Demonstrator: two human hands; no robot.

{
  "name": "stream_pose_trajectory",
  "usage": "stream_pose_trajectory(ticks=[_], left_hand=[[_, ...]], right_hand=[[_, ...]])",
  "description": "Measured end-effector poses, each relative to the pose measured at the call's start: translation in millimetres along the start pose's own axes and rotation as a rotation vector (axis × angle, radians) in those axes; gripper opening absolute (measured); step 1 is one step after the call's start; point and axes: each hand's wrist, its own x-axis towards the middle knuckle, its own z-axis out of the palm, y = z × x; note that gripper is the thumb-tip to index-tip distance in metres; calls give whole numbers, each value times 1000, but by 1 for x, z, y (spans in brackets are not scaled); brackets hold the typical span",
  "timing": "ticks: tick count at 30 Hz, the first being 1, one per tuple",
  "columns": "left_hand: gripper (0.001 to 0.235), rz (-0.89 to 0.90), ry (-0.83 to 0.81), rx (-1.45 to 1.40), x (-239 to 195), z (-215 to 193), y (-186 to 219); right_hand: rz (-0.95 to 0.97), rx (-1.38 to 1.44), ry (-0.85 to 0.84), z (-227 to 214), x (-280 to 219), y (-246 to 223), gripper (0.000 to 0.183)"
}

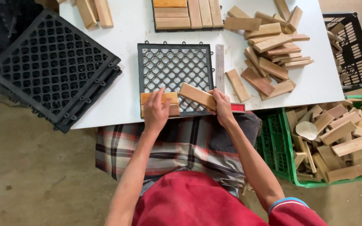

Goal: Assembling decorative wooden floor tiles by placing small wood slats onto a plastic interlocking base.

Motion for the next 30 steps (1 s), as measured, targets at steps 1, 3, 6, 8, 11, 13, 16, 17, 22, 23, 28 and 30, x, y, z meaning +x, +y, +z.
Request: stream_pose_trajectory(ticks=[1,3,6,8,11,13,16,17,22,23,28,30], left_hand=[[48,-216,-184,-298,-1,0,11],[62,-442,-359,-596,-3,3,22],[46,-597,-308,-793,-2,8,16],[28,-657,-257,-955,0,3,8],[27,-673,-223,-956,10,-29,15],[31,-727,-217,-982,12,-39,16],[35,-774,-180,-956,18,-40,9],[36,-774,-150,-900,16,-40,6],[41,-578,-98,-504,11,24,-63],[41,-533,-76,-446,15,30,-69],[37,-541,-37,-214,14,25,-74],[37,-532,-15,-161,10,20,-75]], right_hand=[[-8,-22,-27,5,1,2,34],[-9,-49,-64,16,-2,2,36],[-15,-72,-84,32,-10,-6,23],[24,-13,-99,37,-14,-12,23],[39,58,-130,37,-11,-1,22],[26,77,-133,43,-12,5,19],[-4,76,-131,57,-12,6,18],[-14,54,-129,61,-14,7,19],[-92,-99,-66,99,3,2,28],[-127,-155,-33,106,8,2,31],[-432,-690,138,102,53,54,26],[-527,-875,174,101,54,63,19]])
